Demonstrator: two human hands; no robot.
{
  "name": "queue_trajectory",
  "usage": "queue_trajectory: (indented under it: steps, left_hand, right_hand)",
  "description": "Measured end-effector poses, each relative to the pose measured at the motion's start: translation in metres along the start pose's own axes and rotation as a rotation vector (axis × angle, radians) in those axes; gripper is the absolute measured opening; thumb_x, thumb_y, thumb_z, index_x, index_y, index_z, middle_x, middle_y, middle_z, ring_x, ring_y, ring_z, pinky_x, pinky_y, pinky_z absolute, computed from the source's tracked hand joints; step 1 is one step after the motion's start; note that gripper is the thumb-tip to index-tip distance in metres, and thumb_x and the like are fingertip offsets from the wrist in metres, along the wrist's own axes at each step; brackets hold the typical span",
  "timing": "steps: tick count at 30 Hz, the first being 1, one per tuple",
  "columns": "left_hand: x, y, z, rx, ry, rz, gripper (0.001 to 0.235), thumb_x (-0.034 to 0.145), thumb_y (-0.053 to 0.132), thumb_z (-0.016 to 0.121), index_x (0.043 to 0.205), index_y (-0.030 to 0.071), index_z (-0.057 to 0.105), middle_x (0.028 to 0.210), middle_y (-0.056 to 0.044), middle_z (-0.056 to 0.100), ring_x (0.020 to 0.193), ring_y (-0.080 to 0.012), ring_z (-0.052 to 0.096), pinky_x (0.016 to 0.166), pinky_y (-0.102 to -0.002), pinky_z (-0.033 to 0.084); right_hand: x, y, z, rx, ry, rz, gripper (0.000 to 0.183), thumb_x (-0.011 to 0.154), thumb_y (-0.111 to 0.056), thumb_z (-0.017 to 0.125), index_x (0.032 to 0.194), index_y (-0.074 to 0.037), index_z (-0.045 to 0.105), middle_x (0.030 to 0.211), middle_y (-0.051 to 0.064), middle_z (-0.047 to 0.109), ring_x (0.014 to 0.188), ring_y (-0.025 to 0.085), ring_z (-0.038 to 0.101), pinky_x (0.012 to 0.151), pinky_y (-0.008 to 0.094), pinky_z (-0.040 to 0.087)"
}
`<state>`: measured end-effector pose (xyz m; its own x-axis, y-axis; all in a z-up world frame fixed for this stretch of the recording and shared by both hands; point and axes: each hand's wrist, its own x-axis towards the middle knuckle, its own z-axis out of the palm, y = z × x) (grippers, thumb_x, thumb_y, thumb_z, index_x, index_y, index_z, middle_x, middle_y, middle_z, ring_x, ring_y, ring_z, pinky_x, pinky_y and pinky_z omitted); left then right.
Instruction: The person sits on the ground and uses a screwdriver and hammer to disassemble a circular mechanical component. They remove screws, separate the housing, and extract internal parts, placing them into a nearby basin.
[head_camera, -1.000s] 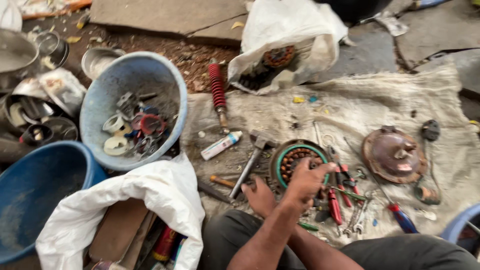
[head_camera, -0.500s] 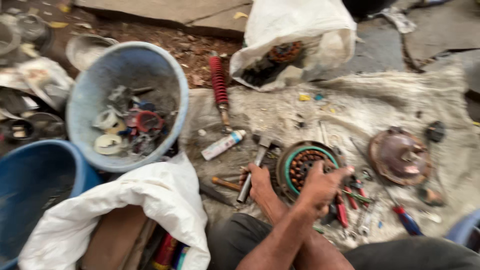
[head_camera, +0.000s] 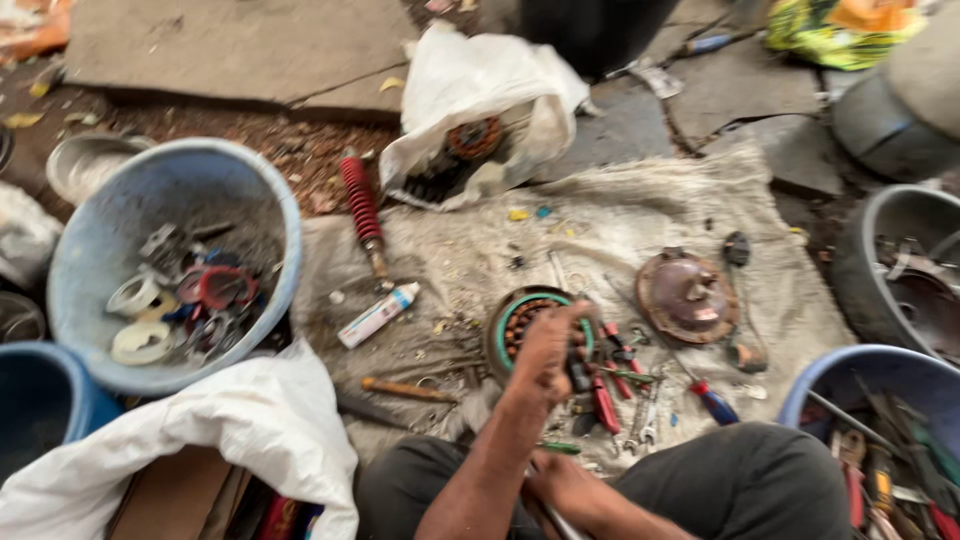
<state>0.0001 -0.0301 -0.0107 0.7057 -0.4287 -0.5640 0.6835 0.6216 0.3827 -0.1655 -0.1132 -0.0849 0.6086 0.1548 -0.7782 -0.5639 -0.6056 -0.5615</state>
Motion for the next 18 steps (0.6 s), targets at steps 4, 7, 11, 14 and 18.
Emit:
queue_trajectory:
  steps: [4,7,11,14,18]
  left_hand:
    - [-0.001,0.001,-0.007,-0.045,-0.031,-0.038,0.025,0.096,0.033,0.069,0.078,0.019,0.056,0.057,0.008,0.043,0.040,-0.0062,0.039,0.035,-0.026,0.033]
    - [-0.005,0.004,-0.001,-0.013,-0.030,-0.017,0.030,0.096,0.037,0.068,0.077,0.019,0.054,0.054,0.009,0.039,0.037,-0.0053,0.035,0.032,-0.024,0.028]
    - [-0.020,0.016,0.006,0.006,0.218,-0.037,0.025,0.097,0.032,0.074,0.100,0.012,0.059,0.060,0.006,0.045,0.044,-0.0071,0.039,0.040,-0.024,0.031]
    - [-0.026,0.023,0.017,0.078,0.243,-0.005,0.033,0.092,0.035,0.072,0.116,0.019,0.055,0.060,0.006,0.040,0.045,-0.0079,0.036,0.041,-0.025,0.030]
    - [-0.032,0.028,0.028,0.008,0.186,0.056,0.039,0.090,0.037,0.072,0.117,0.013,0.054,0.060,0.006,0.041,0.045,-0.0078,0.036,0.040,-0.026,0.031]
  right_hand:
    - [-0.038,0.091,-0.023,0.017,-0.013,-0.113,0.048,0.094,-0.043,0.071,0.123,-0.005,0.067,0.101,0.012,0.075,0.099,0.017,0.071,0.087,0.033,0.052]
    - [-0.061,0.114,-0.031,0.225,0.367,-0.149,0.057,0.086,-0.039,0.077,0.131,-0.006,0.065,0.103,0.013,0.079,0.103,0.020,0.073,0.093,0.033,0.051]
    - [-0.101,0.088,-0.033,0.306,0.982,-0.370,0.063,0.085,-0.023,0.073,0.140,0.000,0.055,0.085,0.014,0.073,0.077,0.021,0.069,0.073,0.034,0.052]
    - [-0.094,0.067,-0.044,0.484,1.054,-0.636,0.055,0.093,-0.018,0.067,0.141,-0.001,0.048,0.074,0.012,0.067,0.059,0.017,0.064,0.058,0.032,0.054]
    - [-0.031,0.073,-0.029,0.429,1.074,-0.672,0.057,0.090,-0.013,0.068,0.143,-0.004,0.049,0.080,0.011,0.067,0.062,0.015,0.062,0.058,0.032,0.051]
